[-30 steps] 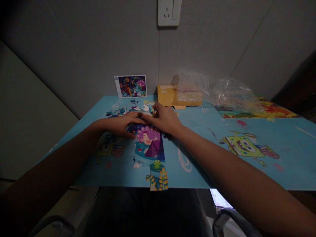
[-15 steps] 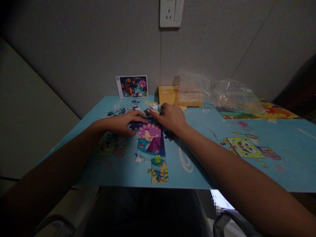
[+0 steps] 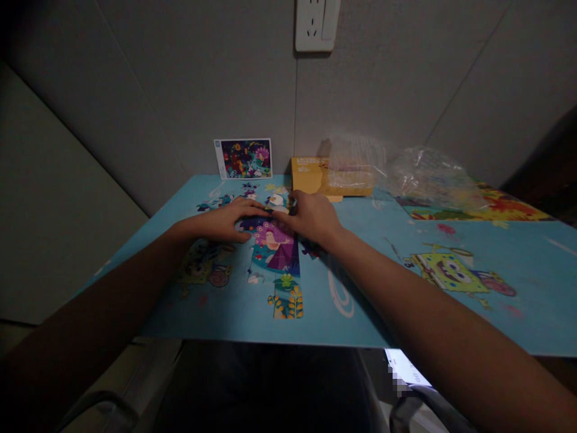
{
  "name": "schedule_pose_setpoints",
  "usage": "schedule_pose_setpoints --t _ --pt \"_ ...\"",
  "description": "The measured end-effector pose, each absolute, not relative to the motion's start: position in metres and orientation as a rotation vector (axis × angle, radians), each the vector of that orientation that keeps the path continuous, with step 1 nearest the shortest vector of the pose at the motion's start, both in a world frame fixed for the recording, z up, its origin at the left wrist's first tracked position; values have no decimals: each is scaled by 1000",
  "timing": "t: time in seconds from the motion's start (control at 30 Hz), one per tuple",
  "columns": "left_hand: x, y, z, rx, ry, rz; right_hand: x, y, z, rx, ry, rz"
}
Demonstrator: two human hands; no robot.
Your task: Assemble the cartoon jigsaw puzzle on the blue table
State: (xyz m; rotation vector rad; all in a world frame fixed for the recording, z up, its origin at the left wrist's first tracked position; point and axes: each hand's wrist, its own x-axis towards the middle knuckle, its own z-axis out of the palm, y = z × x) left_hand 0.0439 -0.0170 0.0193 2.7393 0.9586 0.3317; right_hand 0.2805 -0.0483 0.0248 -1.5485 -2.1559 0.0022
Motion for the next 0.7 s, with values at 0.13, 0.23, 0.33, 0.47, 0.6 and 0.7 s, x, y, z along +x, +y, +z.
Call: schedule_pose_setpoints --t 0.13,0.23,0.33,0.47,0.6,0.7 --pt "55 -29 25 2707 941 560 276 -55 30 -1342 -2360 112" --pt "63 -36 30 2695 936 657 274 -57 32 -1323 -2393 117" --pt "65 -36 30 2714 976 680 274 -58 33 -1359 -2405 87" --pt "62 -33 29 2776 1025 611 274 -58 34 -1372 -2426 76" --pt "60 -34 30 2781 992 650 274 -57 33 -1372 -2451 56" --pt "60 -36 31 2823 951 622 274 -56 31 -1364 -2468 30"
